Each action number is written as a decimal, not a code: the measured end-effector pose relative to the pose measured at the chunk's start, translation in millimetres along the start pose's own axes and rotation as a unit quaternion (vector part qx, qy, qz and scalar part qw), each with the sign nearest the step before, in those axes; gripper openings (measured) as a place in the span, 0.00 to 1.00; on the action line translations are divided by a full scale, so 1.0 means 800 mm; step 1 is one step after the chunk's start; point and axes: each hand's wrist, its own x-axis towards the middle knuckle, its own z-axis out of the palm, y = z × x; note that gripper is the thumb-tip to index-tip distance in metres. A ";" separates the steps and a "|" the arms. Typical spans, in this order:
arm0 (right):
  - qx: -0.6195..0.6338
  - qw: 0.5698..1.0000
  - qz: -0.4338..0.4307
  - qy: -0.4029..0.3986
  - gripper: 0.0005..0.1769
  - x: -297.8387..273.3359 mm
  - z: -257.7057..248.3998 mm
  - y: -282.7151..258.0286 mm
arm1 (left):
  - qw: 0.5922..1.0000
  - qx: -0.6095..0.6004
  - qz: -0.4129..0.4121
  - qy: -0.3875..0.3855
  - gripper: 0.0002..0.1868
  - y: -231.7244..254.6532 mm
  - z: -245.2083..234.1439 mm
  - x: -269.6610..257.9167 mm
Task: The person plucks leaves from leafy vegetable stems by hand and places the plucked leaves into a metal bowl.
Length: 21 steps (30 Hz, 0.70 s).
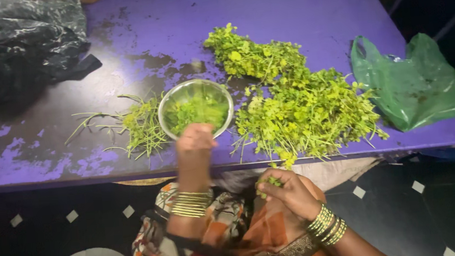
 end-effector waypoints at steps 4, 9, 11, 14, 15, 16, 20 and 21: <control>-0.023 0.999 0.003 0.030 0.08 0.009 -0.013 0.002 | 0.997 0.067 0.039 0.030 0.06 0.036 -0.085 0.051; -0.029 0.997 0.020 0.065 0.09 0.022 -0.021 0.012 | 0.928 0.353 0.084 0.081 0.10 0.021 -0.179 0.145; -0.026 0.994 0.022 0.103 0.09 0.022 -0.025 0.020 | 0.912 0.394 0.017 0.112 0.10 -0.020 -0.210 0.186; -0.025 0.993 0.011 0.112 0.10 0.024 -0.036 0.034 | 0.839 0.516 0.041 0.166 0.14 -0.084 -0.249 0.234; -0.028 0.994 0.011 0.110 0.10 0.025 -0.038 0.038 | 0.840 0.514 0.041 0.168 0.14 -0.098 -0.252 0.237; -0.037 0.993 0.001 0.109 0.11 0.025 -0.042 0.041 | 0.837 0.523 0.037 0.156 0.18 -0.111 -0.253 0.234; -0.028 0.994 0.004 0.104 0.11 0.029 -0.049 0.052 | 0.830 0.480 0.128 0.254 0.18 -0.126 -0.207 0.175; -0.030 0.994 0.006 0.104 0.11 0.030 -0.051 0.055 | 0.870 0.399 0.158 0.243 0.14 -0.120 -0.183 0.140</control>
